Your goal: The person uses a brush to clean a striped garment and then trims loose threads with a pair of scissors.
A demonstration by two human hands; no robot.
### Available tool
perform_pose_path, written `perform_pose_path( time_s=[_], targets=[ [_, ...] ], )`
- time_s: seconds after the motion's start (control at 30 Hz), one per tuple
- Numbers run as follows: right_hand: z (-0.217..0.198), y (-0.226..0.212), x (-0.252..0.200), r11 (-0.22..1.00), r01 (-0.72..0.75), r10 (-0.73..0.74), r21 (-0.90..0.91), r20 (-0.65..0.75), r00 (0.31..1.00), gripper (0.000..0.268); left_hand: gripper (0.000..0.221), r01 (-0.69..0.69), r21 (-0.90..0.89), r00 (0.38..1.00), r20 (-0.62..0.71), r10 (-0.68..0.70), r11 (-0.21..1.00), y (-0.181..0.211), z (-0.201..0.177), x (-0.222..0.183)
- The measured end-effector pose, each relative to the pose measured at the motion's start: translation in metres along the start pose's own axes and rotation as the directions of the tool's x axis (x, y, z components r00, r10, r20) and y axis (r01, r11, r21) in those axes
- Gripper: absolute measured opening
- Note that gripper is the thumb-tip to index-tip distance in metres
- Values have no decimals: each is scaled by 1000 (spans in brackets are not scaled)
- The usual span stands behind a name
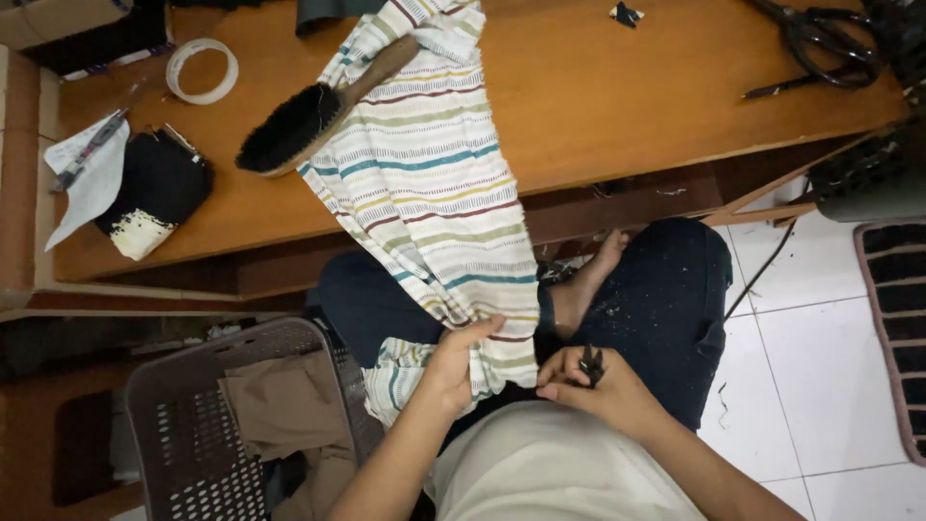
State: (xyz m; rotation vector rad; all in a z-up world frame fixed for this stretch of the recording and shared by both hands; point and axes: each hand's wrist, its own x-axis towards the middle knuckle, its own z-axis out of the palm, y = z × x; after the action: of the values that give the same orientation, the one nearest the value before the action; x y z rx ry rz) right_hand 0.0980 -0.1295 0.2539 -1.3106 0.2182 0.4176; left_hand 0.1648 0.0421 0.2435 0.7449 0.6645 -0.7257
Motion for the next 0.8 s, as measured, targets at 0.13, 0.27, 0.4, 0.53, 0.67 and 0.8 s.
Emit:
perform_pose_path(
  time_s=[0.13,0.27,0.4,0.53,0.67,0.8],
  targets=[
    [-4,9,11,999,43,-43,4,55,998,39,29,48,-156,989,144,-25,987,-12,-19,18],
    [-8,19,29,980,182,-194,-79,-183,964,38,31,85,17,992,88,-86,996,1,1,-6],
    [-15,23,54,982,186,-185,-26,-314,931,38,39,-37,168,983,183,6,985,0,-6,-4],
    [19,-31,62,969,224,-176,102,-351,920,40,43,-74,210,983,181,36,975,4,7,-16],
    [13,-27,72,958,263,-208,117,-352,913,40,39,-99,238,954,299,24,966,3,-1,-10],
    [8,-32,73,952,249,-159,180,-403,901,42,32,-132,269,933,358,28,954,-2,-12,3]
  ],
)
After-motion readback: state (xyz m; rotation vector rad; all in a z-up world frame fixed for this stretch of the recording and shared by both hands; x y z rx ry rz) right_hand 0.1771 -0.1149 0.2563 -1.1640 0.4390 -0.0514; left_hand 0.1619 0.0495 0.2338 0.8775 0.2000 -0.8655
